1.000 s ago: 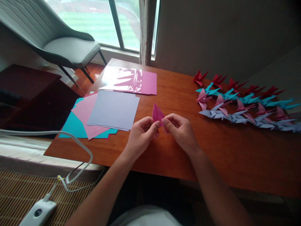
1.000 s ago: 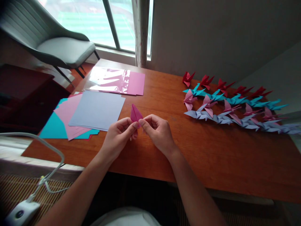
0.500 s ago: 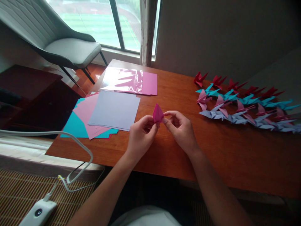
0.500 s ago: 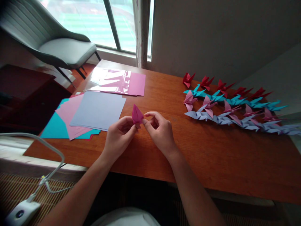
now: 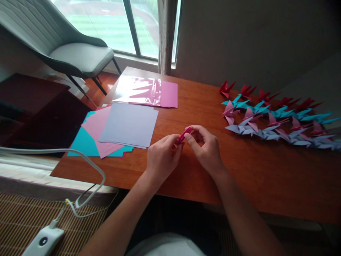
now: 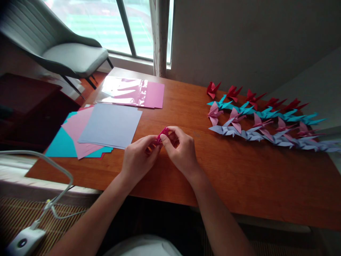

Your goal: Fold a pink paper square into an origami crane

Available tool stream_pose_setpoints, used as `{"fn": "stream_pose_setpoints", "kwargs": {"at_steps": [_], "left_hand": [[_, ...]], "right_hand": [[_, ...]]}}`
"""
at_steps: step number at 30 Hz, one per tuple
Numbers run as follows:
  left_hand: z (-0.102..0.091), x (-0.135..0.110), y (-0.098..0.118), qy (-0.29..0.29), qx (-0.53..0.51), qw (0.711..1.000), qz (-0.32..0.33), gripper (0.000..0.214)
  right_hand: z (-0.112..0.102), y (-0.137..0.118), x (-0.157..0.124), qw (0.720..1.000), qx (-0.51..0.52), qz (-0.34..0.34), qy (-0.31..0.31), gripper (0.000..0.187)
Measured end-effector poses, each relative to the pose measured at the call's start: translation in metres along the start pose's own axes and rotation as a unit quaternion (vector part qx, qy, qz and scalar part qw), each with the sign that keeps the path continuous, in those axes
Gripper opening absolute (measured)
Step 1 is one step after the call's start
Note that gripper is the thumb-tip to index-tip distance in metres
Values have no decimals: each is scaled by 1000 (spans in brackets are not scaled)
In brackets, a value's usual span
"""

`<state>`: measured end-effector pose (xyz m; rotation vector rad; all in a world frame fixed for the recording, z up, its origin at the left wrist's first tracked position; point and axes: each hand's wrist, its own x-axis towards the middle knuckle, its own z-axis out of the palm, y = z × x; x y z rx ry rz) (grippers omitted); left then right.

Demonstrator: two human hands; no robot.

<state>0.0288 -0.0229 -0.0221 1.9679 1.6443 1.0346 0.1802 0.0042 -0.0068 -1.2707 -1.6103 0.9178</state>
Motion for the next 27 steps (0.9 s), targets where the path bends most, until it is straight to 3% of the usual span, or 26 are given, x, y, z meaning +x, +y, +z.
{"fn": "stream_pose_setpoints", "kwargs": {"at_steps": [6,13,27], "left_hand": [[-2,0,2,-6,-42,999,-13,8],[-4,0,4,-32,-84,996,-15,13],[-6,2,5,-7,-99,995,-29,15]], "right_hand": [[-1,0,0,1000,5,-19,-8,17],[-3,0,0,995,-69,-75,11,18],[-1,1,2,983,-126,-131,0,25]]}}
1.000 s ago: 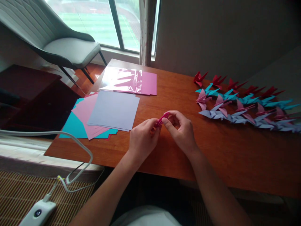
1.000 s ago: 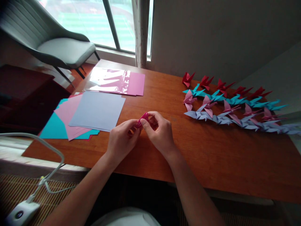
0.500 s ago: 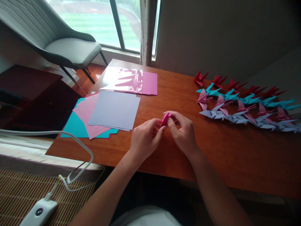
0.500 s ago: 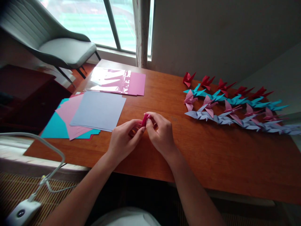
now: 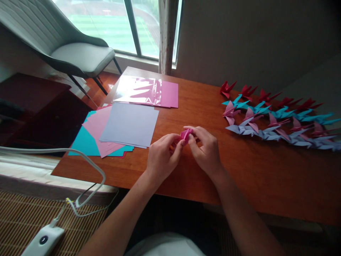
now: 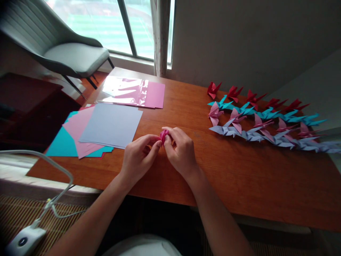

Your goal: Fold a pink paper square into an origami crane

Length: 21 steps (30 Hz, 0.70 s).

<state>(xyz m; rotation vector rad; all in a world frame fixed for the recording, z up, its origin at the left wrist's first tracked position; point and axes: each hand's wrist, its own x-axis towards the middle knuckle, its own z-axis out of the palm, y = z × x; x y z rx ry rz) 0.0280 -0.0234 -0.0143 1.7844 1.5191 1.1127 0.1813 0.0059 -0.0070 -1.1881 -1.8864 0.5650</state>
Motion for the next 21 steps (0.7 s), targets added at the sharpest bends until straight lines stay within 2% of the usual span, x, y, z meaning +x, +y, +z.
{"fn": "stream_pose_setpoints", "kwargs": {"at_steps": [7,14,18,21], "left_hand": [[-2,2,1,-34,-114,991,-55,18],[-3,5,0,-55,-280,950,-128,24],[-2,5,-1,-58,-279,950,-126,25],[-1,4,-2,-59,-264,956,-110,21]], "right_hand": [[2,2,-1,1000,-14,-18,-2,27],[3,4,-2,999,-14,-26,-13,23],[3,2,-3,1000,-17,-22,-4,13],[2,1,-3,1000,-19,-25,-3,12]]}}
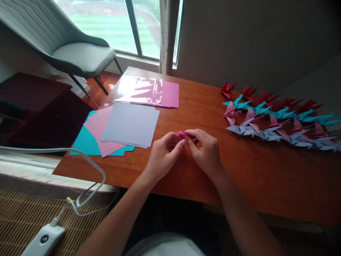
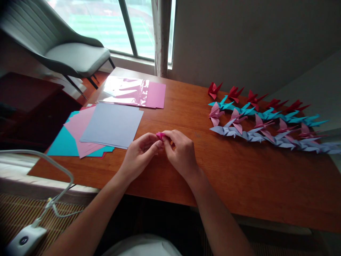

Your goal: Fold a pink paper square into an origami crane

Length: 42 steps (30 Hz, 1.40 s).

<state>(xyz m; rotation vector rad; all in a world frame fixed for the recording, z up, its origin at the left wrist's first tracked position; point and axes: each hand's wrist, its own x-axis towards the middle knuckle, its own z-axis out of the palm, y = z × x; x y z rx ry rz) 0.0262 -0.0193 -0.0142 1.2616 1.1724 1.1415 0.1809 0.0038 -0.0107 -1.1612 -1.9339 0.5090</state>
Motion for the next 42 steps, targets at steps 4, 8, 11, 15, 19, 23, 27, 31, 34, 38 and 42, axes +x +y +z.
{"fn": "stream_pose_setpoints", "kwargs": {"at_steps": [4,8,11,15,19,23,27,31,34,38,42], "left_hand": [[1,0,-1,2,10,1000,7,20],[1,0,-2,3,16,1000,3,22],[1,0,-3,8,20,1000,8,21],[1,1,-4,10,21,1000,15,22],[1,0,-4,17,33,999,25,20],[1,-1,-1,39,85,995,46,16],[2,-3,3,51,149,985,69,14],[2,-3,2,72,201,973,84,8],[2,-4,1,92,241,962,91,5],[2,-5,-2,103,278,951,86,2],[2,-5,-4,109,316,939,81,3]], "right_hand": [[0,0,0,1000,2,-1,0,14],[0,-1,0,1000,2,-3,-1,14],[-1,-2,0,1000,6,2,-2,14],[-2,-4,0,1000,25,7,3,13],[-2,-4,1,1000,23,13,4,13],[-2,-4,1,1000,14,14,4,13],[-2,-2,0,1000,7,14,10,12],[-2,-2,0,1000,-11,5,16,11],[-1,-1,0,1000,-13,-6,19,10],[1,-1,0,999,-17,-30,15,10],[3,0,-1,998,-38,-50,5,10]]}}
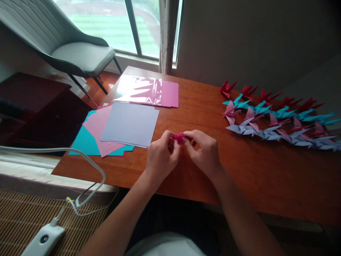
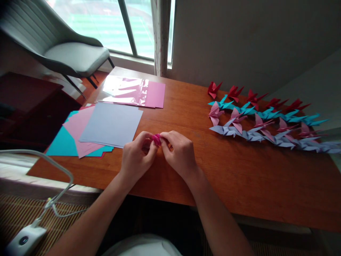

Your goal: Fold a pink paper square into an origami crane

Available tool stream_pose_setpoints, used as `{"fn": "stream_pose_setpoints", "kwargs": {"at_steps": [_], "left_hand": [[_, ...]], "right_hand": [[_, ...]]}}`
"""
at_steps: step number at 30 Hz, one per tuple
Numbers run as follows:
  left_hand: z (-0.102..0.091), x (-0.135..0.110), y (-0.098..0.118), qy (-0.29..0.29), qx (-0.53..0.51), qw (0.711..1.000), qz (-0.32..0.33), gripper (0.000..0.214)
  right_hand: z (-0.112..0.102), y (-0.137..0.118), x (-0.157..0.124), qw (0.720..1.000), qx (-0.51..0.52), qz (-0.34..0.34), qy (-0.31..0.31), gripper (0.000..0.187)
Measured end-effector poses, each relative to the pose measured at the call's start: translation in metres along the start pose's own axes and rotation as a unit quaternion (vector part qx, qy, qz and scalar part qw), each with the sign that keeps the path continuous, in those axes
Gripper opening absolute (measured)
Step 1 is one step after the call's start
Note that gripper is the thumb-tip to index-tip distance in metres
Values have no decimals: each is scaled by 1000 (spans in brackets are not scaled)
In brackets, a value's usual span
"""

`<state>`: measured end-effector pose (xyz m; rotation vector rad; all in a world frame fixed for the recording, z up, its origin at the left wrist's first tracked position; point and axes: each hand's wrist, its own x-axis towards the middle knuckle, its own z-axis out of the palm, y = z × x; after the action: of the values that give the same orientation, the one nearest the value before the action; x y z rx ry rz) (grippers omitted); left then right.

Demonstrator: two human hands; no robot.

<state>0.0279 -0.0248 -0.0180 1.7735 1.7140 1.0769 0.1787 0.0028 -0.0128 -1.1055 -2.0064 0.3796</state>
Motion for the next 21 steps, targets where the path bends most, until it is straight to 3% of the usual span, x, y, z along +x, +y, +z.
{"fn": "stream_pose_setpoints", "kwargs": {"at_steps": [8,21], "left_hand": [[-2,1,2,-7,43,999,-1,8],[-4,4,-1,-57,-142,987,-55,11]], "right_hand": [[1,1,-3,999,-27,-31,-23,12],[-1,-1,0,1000,1,-5,6,9]]}}
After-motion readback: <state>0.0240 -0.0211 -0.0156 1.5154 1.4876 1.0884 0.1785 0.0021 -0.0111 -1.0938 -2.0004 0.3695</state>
